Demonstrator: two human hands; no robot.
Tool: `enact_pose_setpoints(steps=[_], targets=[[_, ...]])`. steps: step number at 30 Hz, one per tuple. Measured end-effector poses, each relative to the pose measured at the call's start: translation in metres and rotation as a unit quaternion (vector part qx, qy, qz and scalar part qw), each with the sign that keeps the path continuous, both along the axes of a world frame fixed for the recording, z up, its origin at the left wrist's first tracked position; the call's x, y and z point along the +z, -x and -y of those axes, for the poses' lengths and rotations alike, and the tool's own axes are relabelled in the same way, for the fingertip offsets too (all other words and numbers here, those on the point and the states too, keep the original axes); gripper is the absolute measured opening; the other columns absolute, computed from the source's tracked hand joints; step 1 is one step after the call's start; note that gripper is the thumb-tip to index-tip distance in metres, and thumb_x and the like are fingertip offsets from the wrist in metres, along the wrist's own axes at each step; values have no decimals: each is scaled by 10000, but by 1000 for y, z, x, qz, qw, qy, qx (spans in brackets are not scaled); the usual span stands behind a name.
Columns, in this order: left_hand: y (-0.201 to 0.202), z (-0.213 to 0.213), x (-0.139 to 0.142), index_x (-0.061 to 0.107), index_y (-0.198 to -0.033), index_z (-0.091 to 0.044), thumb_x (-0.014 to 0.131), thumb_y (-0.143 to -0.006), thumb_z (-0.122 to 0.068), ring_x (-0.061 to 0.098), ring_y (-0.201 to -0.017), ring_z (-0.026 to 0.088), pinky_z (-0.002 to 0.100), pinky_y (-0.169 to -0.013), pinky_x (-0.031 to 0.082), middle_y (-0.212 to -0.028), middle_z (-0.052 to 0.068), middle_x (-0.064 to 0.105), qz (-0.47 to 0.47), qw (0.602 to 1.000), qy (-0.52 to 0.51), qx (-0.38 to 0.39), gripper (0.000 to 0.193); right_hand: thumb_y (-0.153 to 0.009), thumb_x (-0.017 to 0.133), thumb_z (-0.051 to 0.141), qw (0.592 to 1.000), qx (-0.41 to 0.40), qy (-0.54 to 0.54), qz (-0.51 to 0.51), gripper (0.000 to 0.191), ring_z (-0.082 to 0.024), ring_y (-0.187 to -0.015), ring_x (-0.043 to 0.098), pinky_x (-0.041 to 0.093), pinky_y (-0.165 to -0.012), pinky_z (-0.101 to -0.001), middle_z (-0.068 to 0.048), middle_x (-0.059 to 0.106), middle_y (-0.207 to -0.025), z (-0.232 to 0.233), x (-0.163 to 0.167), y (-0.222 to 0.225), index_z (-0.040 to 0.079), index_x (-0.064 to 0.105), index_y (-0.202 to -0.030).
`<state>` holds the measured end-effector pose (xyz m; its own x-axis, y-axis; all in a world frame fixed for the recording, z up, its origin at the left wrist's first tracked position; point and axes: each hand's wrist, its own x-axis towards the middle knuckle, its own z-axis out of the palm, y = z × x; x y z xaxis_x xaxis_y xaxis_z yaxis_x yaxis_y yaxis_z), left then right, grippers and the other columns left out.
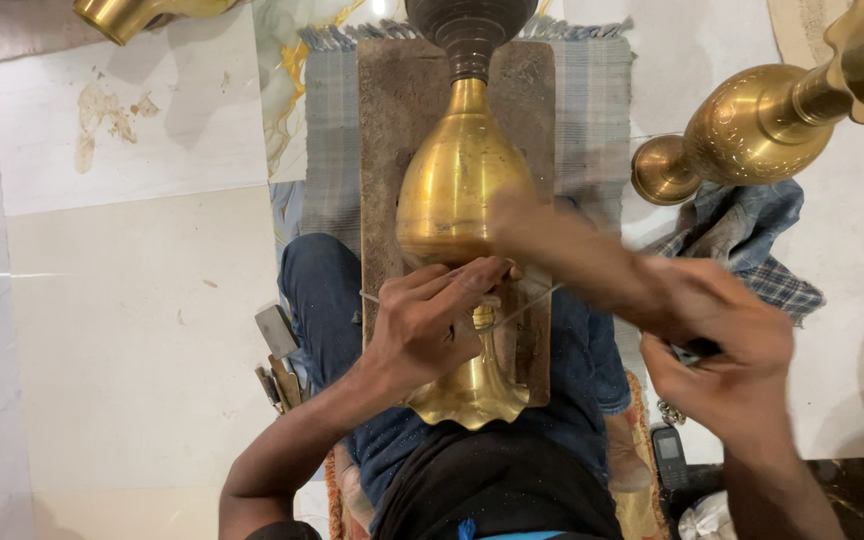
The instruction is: The person sits on the floor with a brass vase clamped on a wooden board and repeatedly taps a metal rod held against the vessel's neck using a wooden mallet, rotating the vessel to work around it. Near the end they hold the vessel by hand and score or engrave its body with a small pointed tool.
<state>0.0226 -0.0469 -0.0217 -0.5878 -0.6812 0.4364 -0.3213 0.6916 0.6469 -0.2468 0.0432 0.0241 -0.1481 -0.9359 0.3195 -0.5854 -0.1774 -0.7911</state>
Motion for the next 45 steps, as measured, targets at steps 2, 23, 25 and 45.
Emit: enact_pose_setpoints(steps=[2,23,25,45], targets=[[-1,1,-2,602,-1373,-80,669,-666,79,746,-896,208,337,-770,637,-1125,72,770,-31,999,10,9,728,-656,735,-123,984,-22,-83,-156,641,-131,-827,697,548,-721,-271,-132,758,-1115,-4,1,-1,55,739,-1272],[-13,8,-26,687,-1271,-118,754,-682,74,723,-766,185,325,-647,607,-1137,72,803,-49,998,48,10,623,-731,709,18,995,48,84,-5,620,-133,-919,695,584,-758,-263,-90,706,-1169,12,5,-15,134,658,-1338],[-13,6,-27,654,-1266,-153,781,-723,28,754,-915,193,333,-779,634,-1121,39,773,-76,995,63,24,586,-691,705,-19,989,82,21,-117,605,-128,-845,705,579,-688,-260,-74,743,-1150,20,14,-15,164,707,-1268],[-19,-3,-18,645,-1323,-47,773,-716,11,768,-903,202,338,-801,640,-1126,75,763,-145,986,28,74,624,-736,699,-58,984,96,-60,-135,546,-97,-662,634,477,-552,-245,-101,759,-1228,42,51,-45,143,732,-1243]])
